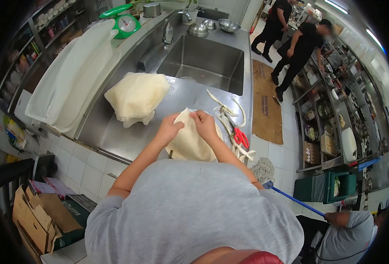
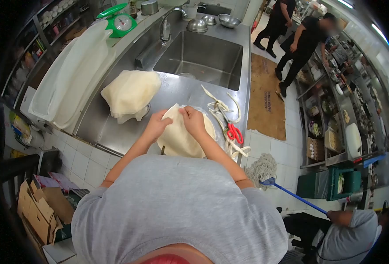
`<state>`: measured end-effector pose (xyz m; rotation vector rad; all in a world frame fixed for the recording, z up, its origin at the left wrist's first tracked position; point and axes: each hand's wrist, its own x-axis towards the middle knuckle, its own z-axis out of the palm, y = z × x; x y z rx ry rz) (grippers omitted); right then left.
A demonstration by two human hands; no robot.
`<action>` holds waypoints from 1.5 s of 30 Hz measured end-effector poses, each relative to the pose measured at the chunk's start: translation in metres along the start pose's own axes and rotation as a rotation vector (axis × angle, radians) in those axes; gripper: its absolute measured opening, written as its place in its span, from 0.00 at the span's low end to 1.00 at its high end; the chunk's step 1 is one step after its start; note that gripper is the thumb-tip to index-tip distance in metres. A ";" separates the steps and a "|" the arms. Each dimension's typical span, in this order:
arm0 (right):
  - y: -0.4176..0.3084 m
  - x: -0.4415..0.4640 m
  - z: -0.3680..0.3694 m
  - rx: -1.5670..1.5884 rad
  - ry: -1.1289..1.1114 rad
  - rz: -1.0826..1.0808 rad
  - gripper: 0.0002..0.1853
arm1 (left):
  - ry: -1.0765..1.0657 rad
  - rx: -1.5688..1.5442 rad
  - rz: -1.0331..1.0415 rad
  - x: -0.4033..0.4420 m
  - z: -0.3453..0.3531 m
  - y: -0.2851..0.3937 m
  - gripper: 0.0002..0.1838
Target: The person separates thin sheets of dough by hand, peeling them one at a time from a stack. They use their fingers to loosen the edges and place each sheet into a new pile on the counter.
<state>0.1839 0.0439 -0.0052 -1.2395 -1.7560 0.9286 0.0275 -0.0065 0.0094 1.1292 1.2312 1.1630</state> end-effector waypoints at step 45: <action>0.031 0.025 -0.067 0.498 0.122 0.287 0.12 | 0.199 -0.444 0.172 0.003 -0.018 0.000 0.13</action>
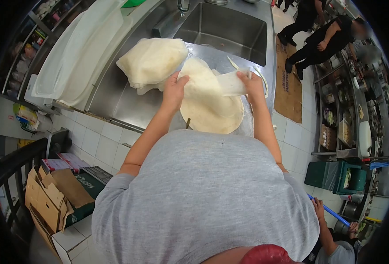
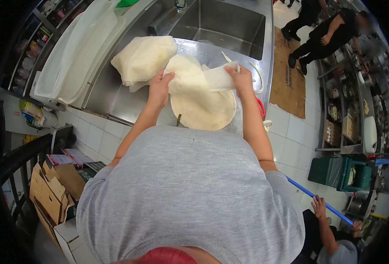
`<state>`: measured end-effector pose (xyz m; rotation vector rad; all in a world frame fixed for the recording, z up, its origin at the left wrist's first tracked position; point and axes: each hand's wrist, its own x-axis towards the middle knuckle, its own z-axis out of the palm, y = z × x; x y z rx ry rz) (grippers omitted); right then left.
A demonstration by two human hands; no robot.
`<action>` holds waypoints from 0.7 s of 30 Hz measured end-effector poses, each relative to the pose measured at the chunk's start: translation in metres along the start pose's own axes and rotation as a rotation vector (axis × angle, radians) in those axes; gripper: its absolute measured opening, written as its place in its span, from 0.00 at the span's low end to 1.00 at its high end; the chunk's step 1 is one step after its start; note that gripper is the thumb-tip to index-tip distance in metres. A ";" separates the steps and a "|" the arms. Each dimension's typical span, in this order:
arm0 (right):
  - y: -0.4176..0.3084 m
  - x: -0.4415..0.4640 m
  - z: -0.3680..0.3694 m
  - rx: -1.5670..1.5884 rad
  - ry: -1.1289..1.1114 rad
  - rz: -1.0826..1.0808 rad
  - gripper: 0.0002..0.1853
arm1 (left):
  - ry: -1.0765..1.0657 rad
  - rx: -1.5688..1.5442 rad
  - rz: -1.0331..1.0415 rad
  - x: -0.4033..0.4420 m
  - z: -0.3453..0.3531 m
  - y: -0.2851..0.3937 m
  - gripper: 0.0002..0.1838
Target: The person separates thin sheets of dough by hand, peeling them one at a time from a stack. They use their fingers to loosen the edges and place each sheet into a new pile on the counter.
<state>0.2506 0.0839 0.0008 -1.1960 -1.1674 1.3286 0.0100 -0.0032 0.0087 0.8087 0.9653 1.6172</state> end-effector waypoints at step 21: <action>-0.093 0.042 -0.006 0.079 -0.357 0.109 0.15 | 0.271 0.371 -0.243 -0.033 -0.078 -0.080 0.19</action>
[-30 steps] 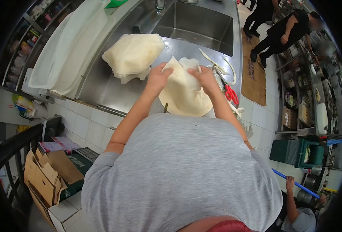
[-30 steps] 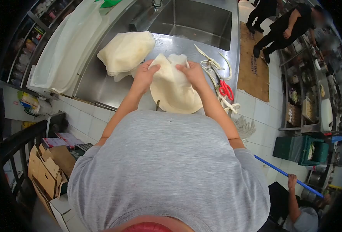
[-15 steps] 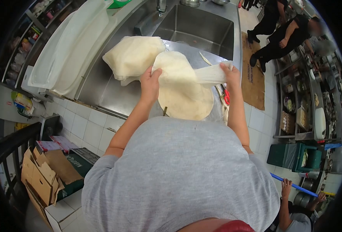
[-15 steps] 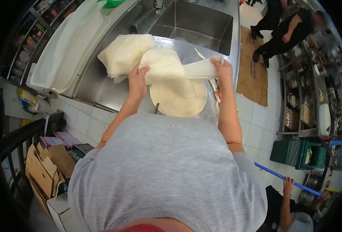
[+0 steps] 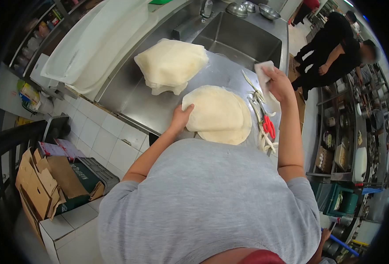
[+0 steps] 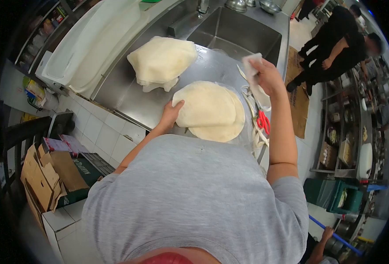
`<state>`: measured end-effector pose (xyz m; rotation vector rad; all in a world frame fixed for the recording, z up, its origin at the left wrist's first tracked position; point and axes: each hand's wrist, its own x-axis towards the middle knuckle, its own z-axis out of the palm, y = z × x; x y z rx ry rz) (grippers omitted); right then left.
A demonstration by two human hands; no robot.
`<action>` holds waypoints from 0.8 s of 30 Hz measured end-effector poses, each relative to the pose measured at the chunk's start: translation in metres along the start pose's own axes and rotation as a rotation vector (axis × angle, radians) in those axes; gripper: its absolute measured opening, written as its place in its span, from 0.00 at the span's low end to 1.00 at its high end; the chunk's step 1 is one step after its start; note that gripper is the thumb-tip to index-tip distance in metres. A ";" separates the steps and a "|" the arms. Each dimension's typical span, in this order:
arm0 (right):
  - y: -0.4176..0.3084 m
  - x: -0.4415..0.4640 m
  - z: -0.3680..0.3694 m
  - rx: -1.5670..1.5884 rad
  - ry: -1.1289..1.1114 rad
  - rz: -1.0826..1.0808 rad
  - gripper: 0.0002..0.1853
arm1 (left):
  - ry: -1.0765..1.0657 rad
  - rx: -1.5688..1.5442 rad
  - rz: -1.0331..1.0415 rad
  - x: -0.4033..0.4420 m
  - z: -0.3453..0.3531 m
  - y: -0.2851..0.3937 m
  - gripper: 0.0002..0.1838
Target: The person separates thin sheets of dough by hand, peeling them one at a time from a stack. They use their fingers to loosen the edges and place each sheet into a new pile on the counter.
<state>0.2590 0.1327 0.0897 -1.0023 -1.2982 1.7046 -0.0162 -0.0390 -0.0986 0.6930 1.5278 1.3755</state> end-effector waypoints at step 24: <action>0.033 0.161 0.159 -0.087 -0.274 0.149 0.17 | -0.169 0.020 -0.045 -0.013 -0.004 0.019 0.27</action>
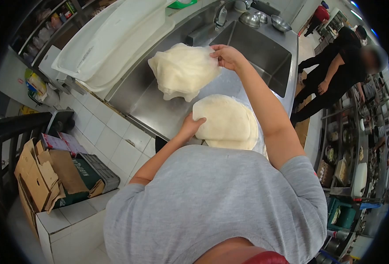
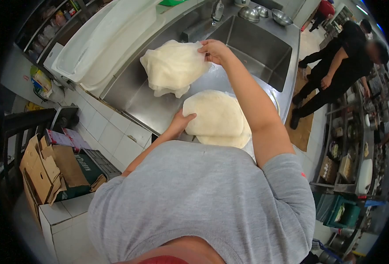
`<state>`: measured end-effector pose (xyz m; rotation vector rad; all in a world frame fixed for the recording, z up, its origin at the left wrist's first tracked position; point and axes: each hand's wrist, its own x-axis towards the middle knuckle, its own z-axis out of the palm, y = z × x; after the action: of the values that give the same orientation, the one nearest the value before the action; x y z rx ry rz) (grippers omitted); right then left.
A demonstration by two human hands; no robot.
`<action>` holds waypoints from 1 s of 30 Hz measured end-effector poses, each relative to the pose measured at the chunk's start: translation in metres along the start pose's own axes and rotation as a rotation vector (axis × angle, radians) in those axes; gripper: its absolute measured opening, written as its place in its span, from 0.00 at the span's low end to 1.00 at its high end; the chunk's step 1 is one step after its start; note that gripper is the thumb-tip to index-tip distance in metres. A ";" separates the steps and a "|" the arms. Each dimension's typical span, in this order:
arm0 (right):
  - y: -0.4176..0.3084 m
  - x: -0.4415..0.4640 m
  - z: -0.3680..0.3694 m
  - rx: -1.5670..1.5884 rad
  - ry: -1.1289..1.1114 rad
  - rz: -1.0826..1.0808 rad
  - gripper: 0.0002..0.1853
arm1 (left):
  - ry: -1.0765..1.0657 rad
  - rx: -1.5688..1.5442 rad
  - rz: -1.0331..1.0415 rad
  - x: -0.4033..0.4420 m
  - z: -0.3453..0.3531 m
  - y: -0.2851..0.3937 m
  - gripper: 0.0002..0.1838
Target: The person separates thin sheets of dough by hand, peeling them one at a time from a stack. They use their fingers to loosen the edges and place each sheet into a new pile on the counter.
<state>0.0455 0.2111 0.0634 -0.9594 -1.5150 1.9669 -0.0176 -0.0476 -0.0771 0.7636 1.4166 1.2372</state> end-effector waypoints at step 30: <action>0.155 -0.217 -0.076 0.434 0.041 0.235 0.35 | -0.528 -0.508 0.117 -0.015 0.047 0.114 0.27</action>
<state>0.2499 0.0583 -0.0439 -1.0083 -0.9235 2.2939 0.0122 -0.0185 0.0395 0.7466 0.6019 1.2889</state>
